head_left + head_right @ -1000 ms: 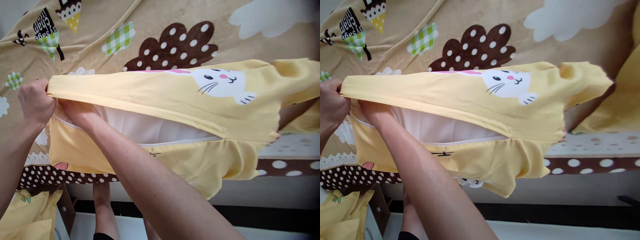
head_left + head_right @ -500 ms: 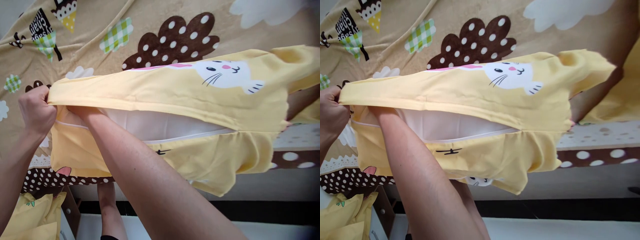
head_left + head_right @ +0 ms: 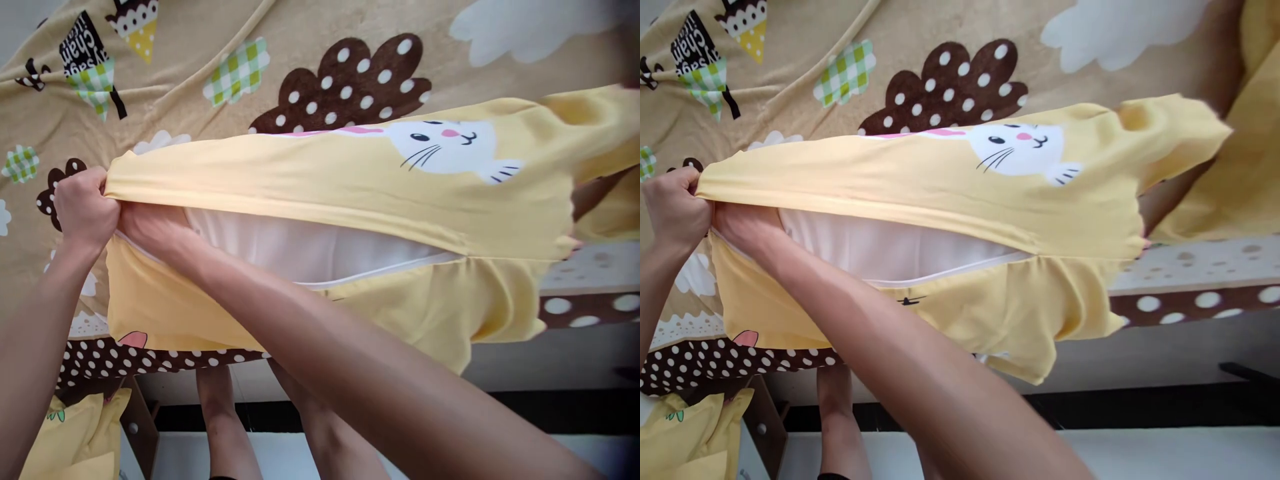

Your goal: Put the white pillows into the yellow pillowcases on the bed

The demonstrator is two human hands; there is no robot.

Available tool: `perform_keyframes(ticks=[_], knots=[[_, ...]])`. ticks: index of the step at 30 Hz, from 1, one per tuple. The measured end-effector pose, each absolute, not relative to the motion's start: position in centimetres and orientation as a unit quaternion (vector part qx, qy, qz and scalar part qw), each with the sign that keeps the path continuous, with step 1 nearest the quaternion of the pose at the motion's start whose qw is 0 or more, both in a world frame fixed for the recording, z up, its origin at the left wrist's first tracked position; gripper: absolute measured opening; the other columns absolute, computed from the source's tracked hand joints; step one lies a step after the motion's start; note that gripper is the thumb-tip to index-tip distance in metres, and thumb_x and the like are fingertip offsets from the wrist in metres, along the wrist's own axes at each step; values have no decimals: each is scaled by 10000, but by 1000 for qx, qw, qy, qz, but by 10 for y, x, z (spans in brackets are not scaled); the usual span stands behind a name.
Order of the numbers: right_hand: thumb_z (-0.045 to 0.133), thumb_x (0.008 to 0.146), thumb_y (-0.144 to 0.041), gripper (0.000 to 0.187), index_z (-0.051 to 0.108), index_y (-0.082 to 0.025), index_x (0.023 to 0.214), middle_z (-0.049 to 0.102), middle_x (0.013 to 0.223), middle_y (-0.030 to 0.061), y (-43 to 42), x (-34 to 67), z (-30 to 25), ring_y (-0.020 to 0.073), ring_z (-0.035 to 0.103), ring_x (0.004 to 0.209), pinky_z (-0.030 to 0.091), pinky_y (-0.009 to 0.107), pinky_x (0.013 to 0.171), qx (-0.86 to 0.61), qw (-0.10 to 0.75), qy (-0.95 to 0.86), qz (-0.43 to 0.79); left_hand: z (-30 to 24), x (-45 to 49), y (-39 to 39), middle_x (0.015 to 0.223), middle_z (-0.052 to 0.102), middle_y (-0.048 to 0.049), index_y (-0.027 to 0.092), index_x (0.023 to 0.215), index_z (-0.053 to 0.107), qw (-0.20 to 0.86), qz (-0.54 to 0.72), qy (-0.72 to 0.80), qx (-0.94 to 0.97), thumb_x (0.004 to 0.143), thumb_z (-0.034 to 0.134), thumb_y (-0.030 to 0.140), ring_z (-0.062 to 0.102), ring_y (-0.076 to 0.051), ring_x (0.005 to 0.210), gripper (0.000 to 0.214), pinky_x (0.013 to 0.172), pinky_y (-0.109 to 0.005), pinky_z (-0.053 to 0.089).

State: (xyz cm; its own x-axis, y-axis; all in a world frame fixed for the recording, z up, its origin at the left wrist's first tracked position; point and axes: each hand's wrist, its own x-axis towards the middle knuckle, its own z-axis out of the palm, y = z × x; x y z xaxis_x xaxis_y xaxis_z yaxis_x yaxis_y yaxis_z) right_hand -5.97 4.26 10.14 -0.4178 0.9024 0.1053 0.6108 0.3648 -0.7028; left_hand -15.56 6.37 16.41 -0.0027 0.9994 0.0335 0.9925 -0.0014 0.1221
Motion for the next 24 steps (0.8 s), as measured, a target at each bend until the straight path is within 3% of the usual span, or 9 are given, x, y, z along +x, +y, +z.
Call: perform_keyframes(ticks=[3, 7, 11, 16, 21, 24], knots=[[240, 911, -202, 527, 522, -111, 1346, 510, 1428, 97, 10, -36, 120, 242, 383, 1368, 228, 411, 1183, -395, 178, -861, 267, 160, -155, 69, 503, 119, 71, 208, 499, 195, 31, 87, 704, 704, 578, 516, 65, 123, -91, 539, 360, 557, -318, 122], [465, 901, -337, 623, 325, -124, 1470, 369, 1510, 180, 7, -47, 120, 350, 295, 1403, 155, 597, 1161, -518, 126, -770, 352, 161, -152, 69, 500, 115, 74, 206, 494, 207, 38, 140, 683, 716, 535, 483, 51, 146, -74, 522, 319, 549, -314, 99], [442, 909, -278, 567, 359, -130, 1450, 341, 1534, 152, 33, -74, 104, 306, 221, 1445, 79, 540, 1194, -496, 64, -769, 398, 164, -151, 65, 544, 105, 66, 198, 482, 219, 58, 137, 680, 718, 523, 469, 57, 147, -55, 507, 290, 535, -299, 85], [620, 782, -306, 708, 380, -126, 1423, 339, 1536, 144, 52, -71, 96, 345, 237, 1429, 148, 509, 1186, -423, 41, -820, 382, 167, -150, 56, 546, 126, 55, 196, 489, 205, 77, 134, 667, 728, 515, 454, 46, 142, -58, 511, 292, 536, -302, 90], [313, 951, -218, 480, 364, -129, 1420, 386, 1505, 135, 27, -43, 115, 307, 295, 1401, 178, 528, 1158, -420, 135, -845, 302, 171, -157, 66, 513, 140, 65, 197, 460, 238, 139, 96, 679, 715, 552, 472, 34, 209, -59, 553, 299, 568, -265, 160], [270, 986, -296, 465, 397, -160, 1412, 369, 1514, 132, 10, -13, 119, 305, 264, 1412, 188, 536, 1142, -429, 145, -849, 274, 169, -157, 73, 504, 238, 49, 180, 442, 314, 162, 85, 689, 701, 559, 484, 19, 348, -80, 646, 262, 683, -261, 276]])
